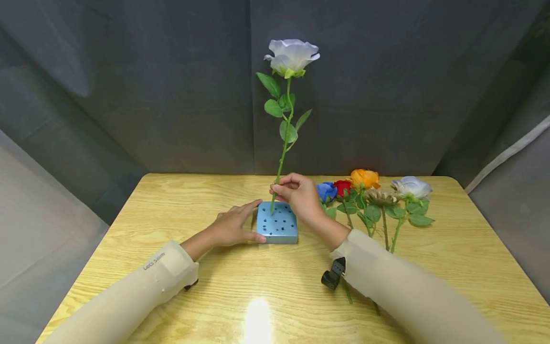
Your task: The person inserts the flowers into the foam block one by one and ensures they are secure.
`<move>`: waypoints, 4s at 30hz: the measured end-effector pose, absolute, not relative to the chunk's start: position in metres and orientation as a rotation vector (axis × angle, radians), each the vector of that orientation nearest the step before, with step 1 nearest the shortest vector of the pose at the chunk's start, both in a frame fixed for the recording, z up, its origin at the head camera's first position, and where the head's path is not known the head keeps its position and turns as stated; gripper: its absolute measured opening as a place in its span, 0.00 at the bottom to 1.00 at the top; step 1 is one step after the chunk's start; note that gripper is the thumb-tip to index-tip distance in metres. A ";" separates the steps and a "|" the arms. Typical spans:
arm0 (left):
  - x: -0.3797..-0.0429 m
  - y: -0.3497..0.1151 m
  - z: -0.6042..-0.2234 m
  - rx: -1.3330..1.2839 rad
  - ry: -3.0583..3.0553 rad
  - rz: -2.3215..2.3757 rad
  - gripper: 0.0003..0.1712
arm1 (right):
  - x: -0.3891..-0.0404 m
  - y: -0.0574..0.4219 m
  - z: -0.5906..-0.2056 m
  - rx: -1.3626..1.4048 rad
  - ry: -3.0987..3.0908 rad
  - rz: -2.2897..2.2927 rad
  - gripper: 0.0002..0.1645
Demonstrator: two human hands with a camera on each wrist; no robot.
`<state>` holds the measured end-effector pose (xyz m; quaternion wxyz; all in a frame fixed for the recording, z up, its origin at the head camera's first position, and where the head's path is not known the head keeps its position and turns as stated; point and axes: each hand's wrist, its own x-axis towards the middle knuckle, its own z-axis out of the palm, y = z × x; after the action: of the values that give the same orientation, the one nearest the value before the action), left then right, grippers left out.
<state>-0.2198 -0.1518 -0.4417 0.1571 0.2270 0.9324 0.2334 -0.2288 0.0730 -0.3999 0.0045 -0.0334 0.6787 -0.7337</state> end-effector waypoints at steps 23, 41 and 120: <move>-0.220 -0.152 -0.440 0.665 2.653 0.674 0.66 | -0.238 0.048 -0.418 -0.121 2.309 -2.174 0.03; -0.218 -0.152 -0.439 0.667 2.633 0.681 0.65 | -0.236 0.051 -0.437 -0.215 2.483 -1.928 0.05; -0.216 -0.150 -0.441 0.638 2.651 0.712 0.66 | -0.212 0.112 -0.426 -0.257 2.259 -1.875 0.16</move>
<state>-0.2162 -0.1505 -0.4408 0.1608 0.2234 0.9285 0.2494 -0.2116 0.1119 -0.4262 0.0974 -0.0867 0.7629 -0.6332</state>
